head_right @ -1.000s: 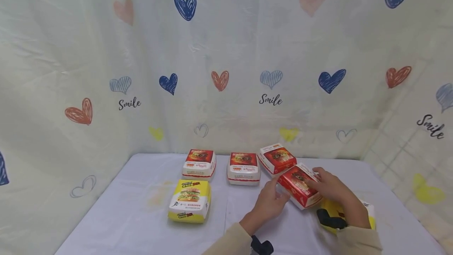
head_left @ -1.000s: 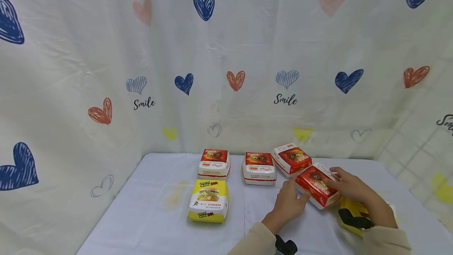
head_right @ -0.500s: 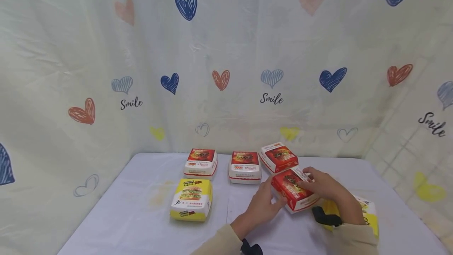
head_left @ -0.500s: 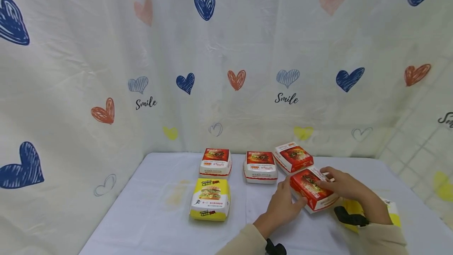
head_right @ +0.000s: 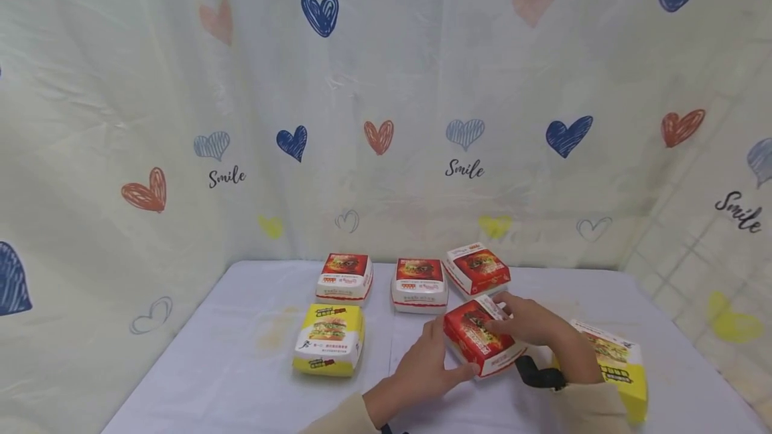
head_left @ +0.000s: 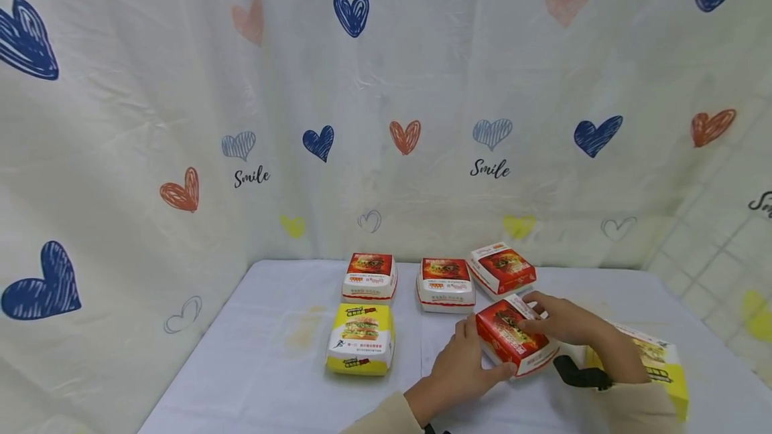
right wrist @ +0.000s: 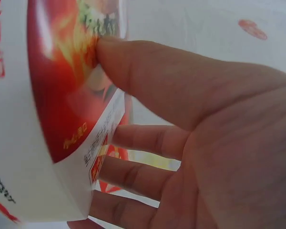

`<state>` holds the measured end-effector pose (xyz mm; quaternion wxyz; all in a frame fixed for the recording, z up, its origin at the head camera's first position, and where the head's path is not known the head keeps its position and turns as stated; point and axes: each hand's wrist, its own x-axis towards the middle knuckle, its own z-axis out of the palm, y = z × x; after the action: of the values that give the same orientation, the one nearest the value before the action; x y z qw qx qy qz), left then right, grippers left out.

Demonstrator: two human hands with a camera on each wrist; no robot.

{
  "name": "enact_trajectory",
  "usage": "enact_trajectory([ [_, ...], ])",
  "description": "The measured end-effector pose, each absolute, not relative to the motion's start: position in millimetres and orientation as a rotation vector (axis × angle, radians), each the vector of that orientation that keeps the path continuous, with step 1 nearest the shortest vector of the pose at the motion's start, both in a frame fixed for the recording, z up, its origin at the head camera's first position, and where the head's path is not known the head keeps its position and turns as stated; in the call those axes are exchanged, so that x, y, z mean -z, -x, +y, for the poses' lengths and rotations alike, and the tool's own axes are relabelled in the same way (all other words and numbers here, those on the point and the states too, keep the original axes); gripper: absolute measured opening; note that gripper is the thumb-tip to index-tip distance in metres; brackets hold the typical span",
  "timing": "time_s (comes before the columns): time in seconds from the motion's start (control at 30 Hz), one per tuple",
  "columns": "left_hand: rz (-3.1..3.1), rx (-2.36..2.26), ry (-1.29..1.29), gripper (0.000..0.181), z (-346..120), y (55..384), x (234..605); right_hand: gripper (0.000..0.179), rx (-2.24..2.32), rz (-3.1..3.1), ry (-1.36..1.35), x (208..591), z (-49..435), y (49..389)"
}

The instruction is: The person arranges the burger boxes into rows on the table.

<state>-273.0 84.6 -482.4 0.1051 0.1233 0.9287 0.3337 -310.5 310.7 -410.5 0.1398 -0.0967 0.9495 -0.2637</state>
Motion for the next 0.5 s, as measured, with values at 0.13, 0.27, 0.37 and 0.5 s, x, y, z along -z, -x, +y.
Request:
enact_trajectory([
  [0.13,2.756,-0.932,-0.358,0.109,72.4,265.9,481.9,0.067,0.784,2.725,0.289,414.3,298.7,307.8],
  [0.27,2.781,-0.889,-0.365,0.112,60.1,260.6,481.4,0.066,0.831,2.701,0.314,419.4,288.4,304.1],
  [0.37,2.788,-0.87,-0.375,0.114,51.5,259.5,482.1,0.065,0.857,2.691,0.337,421.1,281.1,301.5],
  [0.5,2.787,-0.88,-0.364,0.119,43.7,259.0,483.6,0.065,0.848,2.702,0.354,419.3,271.1,299.1],
])
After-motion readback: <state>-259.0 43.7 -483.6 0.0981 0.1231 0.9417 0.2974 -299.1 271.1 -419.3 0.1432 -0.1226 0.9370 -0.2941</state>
